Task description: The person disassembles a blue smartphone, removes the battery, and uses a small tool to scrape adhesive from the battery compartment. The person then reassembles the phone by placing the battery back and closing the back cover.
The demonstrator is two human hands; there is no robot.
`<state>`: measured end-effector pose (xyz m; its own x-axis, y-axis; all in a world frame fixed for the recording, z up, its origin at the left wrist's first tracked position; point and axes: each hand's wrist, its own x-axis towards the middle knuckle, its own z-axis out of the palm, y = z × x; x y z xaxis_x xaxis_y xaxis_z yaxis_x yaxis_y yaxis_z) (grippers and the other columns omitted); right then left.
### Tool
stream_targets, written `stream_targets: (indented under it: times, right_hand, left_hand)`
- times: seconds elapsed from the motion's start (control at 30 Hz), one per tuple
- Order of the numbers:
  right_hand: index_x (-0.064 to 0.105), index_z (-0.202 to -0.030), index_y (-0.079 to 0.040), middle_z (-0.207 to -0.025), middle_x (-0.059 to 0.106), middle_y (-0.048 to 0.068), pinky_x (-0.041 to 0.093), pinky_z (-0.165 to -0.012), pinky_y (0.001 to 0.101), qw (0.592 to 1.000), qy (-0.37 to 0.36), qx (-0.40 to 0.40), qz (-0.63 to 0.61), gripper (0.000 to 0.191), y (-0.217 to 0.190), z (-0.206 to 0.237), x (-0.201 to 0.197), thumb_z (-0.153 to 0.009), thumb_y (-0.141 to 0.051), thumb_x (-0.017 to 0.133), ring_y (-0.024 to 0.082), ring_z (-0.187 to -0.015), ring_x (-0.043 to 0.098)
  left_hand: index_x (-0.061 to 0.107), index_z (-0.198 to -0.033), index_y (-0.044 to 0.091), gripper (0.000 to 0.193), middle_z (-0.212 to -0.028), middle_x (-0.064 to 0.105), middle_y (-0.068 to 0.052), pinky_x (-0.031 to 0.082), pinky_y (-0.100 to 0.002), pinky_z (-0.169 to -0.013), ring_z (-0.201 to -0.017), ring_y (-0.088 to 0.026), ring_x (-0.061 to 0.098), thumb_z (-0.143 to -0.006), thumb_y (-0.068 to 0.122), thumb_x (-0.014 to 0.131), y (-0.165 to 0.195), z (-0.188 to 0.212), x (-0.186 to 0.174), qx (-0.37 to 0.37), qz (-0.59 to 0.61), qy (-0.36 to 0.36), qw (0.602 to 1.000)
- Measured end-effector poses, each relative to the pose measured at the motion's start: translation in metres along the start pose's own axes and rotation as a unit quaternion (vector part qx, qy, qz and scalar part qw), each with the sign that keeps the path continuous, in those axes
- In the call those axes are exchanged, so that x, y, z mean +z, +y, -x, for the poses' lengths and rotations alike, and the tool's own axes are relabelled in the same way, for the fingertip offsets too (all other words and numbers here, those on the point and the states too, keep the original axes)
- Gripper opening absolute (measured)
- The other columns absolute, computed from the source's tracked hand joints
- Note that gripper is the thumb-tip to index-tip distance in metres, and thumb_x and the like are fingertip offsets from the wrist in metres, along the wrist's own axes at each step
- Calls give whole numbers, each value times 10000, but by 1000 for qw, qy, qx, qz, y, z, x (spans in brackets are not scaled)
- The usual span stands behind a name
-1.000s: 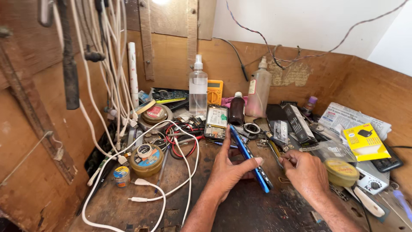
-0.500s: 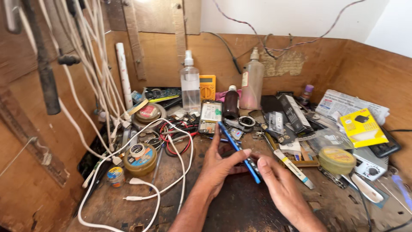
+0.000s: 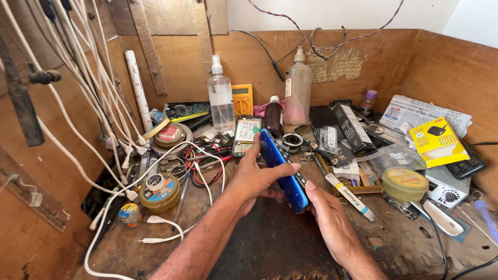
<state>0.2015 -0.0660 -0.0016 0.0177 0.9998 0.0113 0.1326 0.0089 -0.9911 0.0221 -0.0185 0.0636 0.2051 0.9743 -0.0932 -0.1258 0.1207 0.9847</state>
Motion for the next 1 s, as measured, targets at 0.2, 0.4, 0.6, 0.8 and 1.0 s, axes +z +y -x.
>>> stream_targets:
  times: [0.2,0.4,0.6,0.8,1.0]
  right_hand:
    - [689,-1008,-25,-800,618,43,444,-692,304,997,4,11,-79,570,8,-6,-3,-984,-534,435,128,-734,528]
    - [701,-1008,4,-791,639,107,398,-673,347,998,18,14,-63,569,9,-7,-4,-1028,-509,456,177,-682,449]
    - [664,-1017,21,-889,686,100,506,-797,386,986,-17,-29,-166,486,4,-8,-2,-1042,-404,429,185,-822,605]
    - [659,-1083,9,-917,683,88,497,-802,377,983,-10,-9,-183,482,2,-7,-1,-1032,-405,416,174,-839,595]
    - [660,-1089,39,-908,697,123,500,-776,382,977,-20,-43,-210,510,3,-8,1,-1047,-405,413,203,-818,617]
  left_hand:
    - [-37,-1634,260,1349,-1221,629,-148,646,-561,-689,-944,-296,713,-643,173,874,8,-10,8,-26,-23,4,999]
    - [94,-1622,294,1278,-1226,637,-118,646,-582,-689,-929,-308,722,-623,128,874,16,-11,5,-39,-38,9,998]
    - [359,-1556,296,1074,-1128,697,-113,650,-563,-682,-863,-303,736,-623,133,865,22,-5,-9,-36,-69,-21,997]
    - [183,-1611,324,1220,-1124,718,-122,646,-558,-711,-852,-252,736,-635,120,885,20,-1,-13,-45,-18,-26,998]
    - [166,-1629,308,1180,-1141,693,-96,630,-529,-720,-861,-268,721,-687,132,855,15,10,-22,-11,53,-73,996]
